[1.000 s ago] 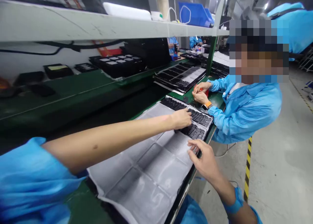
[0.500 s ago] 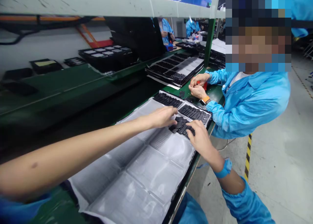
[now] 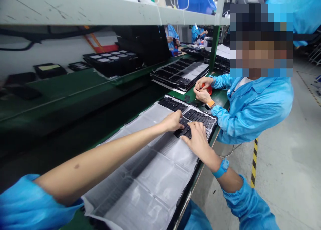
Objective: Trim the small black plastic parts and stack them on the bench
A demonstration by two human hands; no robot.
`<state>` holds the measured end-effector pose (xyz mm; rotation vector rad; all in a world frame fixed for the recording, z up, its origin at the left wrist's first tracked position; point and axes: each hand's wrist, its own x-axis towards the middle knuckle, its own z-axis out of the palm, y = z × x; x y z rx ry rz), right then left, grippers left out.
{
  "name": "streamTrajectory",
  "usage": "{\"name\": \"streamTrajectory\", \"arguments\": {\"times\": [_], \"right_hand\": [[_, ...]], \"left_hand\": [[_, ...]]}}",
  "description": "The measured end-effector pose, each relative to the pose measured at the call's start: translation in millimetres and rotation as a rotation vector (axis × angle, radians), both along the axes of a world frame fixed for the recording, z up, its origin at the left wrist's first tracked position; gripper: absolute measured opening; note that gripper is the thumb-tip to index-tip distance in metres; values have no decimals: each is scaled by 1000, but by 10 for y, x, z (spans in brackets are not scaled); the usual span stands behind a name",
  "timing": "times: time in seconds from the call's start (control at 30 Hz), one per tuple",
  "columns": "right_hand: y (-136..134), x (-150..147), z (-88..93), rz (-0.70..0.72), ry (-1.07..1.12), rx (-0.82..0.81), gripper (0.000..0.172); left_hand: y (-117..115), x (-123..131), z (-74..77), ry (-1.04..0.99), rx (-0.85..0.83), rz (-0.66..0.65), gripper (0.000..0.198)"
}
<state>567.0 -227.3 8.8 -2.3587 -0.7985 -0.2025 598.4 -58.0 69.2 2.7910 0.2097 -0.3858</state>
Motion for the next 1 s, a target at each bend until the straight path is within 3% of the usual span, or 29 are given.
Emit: {"name": "streamTrajectory", "arguments": {"times": [0.1, 0.63, 0.87, 1.0], "right_hand": [[65, -1, -11, -8, 4, -14, 63], [68, 11, -51, 13, 47, 29, 73], [71, 23, -70, 11, 47, 27, 77], [57, 22, -73, 4, 50, 19, 77]], "left_hand": [[25, 5, -36, 15, -49, 9, 38], [141, -54, 107, 271, -86, -77, 30], [102, -70, 43, 212, -94, -62, 29], [238, -90, 58, 179, -151, -40, 26]]}}
